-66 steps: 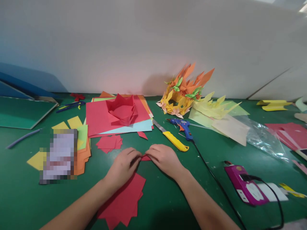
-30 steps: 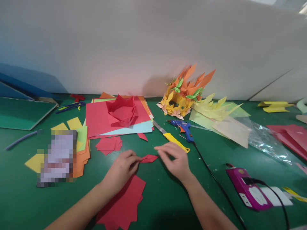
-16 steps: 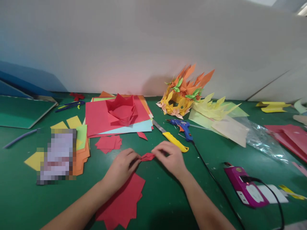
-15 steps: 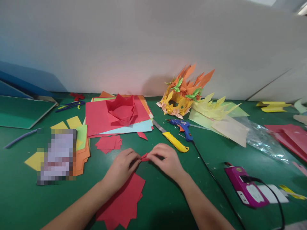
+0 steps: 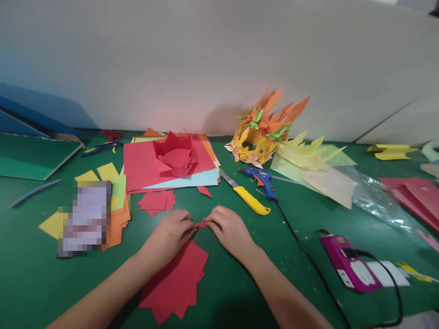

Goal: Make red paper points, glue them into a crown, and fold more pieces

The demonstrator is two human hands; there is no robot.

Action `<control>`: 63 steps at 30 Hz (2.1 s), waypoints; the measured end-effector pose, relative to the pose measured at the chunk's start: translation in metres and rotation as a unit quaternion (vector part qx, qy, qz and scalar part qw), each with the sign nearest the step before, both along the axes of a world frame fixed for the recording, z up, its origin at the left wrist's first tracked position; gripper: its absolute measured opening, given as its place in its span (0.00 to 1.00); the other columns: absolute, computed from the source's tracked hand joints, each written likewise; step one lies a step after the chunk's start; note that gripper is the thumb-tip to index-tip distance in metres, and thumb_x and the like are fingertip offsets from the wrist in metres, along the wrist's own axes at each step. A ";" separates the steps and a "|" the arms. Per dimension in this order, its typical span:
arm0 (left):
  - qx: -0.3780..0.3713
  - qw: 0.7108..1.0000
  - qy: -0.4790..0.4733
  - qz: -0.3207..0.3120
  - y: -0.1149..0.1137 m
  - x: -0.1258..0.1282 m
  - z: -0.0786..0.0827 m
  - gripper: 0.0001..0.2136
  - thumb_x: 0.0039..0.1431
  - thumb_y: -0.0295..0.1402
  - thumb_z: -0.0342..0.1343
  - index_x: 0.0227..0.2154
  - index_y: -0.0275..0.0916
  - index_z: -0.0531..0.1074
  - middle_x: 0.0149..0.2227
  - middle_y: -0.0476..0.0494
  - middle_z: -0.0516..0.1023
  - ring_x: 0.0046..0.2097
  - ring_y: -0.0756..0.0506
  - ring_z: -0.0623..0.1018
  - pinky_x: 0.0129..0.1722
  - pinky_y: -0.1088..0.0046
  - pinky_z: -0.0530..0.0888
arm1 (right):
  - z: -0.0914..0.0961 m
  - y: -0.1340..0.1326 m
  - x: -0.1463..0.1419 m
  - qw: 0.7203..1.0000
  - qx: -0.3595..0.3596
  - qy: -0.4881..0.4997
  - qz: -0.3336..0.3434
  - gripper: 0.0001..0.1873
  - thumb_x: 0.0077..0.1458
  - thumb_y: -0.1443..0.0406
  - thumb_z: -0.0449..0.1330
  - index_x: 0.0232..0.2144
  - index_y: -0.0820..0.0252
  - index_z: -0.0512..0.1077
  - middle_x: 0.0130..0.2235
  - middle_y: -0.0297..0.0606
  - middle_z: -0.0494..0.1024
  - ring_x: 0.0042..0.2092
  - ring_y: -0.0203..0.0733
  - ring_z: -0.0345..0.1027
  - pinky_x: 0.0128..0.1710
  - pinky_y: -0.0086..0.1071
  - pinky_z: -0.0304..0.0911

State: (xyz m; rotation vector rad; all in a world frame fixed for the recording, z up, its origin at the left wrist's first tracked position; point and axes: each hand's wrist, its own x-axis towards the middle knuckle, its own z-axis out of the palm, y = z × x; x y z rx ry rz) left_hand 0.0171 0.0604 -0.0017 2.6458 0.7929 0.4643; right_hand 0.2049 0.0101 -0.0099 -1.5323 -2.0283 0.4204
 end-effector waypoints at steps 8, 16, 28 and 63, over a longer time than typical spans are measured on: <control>0.072 0.997 0.015 -0.028 -0.006 -0.003 0.006 0.13 0.65 0.26 0.45 0.32 0.36 0.75 0.29 0.45 0.70 0.30 0.48 0.68 0.29 0.73 0.66 | 0.005 -0.009 0.004 0.996 0.031 -0.087 -0.010 0.11 0.60 0.66 0.55 0.37 0.59 0.78 0.31 0.40 0.72 0.34 0.42 0.64 0.32 0.34 0.60; 0.069 0.998 0.002 -0.004 -0.010 0.003 0.007 0.13 0.64 0.27 0.46 0.27 0.35 0.74 0.29 0.44 0.71 0.32 0.47 0.69 0.32 0.70 0.68 | 0.007 -0.007 0.022 0.996 -0.056 0.033 -0.057 0.09 0.57 0.64 0.59 0.37 0.53 0.79 0.31 0.35 0.72 0.33 0.39 0.68 0.33 0.31 0.63; 0.100 0.995 0.020 0.010 -0.007 0.011 -0.001 0.14 0.66 0.31 0.46 0.25 0.35 0.70 0.27 0.45 0.71 0.30 0.47 0.69 0.30 0.69 0.68 | 0.006 -0.006 0.025 0.998 -0.035 0.034 -0.029 0.13 0.60 0.65 0.54 0.39 0.54 0.78 0.29 0.37 0.72 0.34 0.41 0.68 0.32 0.32 0.63; -0.139 0.972 -0.171 0.076 0.000 0.015 0.001 0.07 0.60 0.32 0.51 0.32 0.39 0.74 0.28 0.48 0.75 0.30 0.50 0.74 0.29 0.76 0.69 | 0.009 -0.001 -0.003 0.920 -0.082 0.379 -0.059 0.07 0.48 0.64 0.59 0.33 0.58 0.72 0.34 0.36 0.75 0.35 0.38 0.70 0.35 0.32 0.67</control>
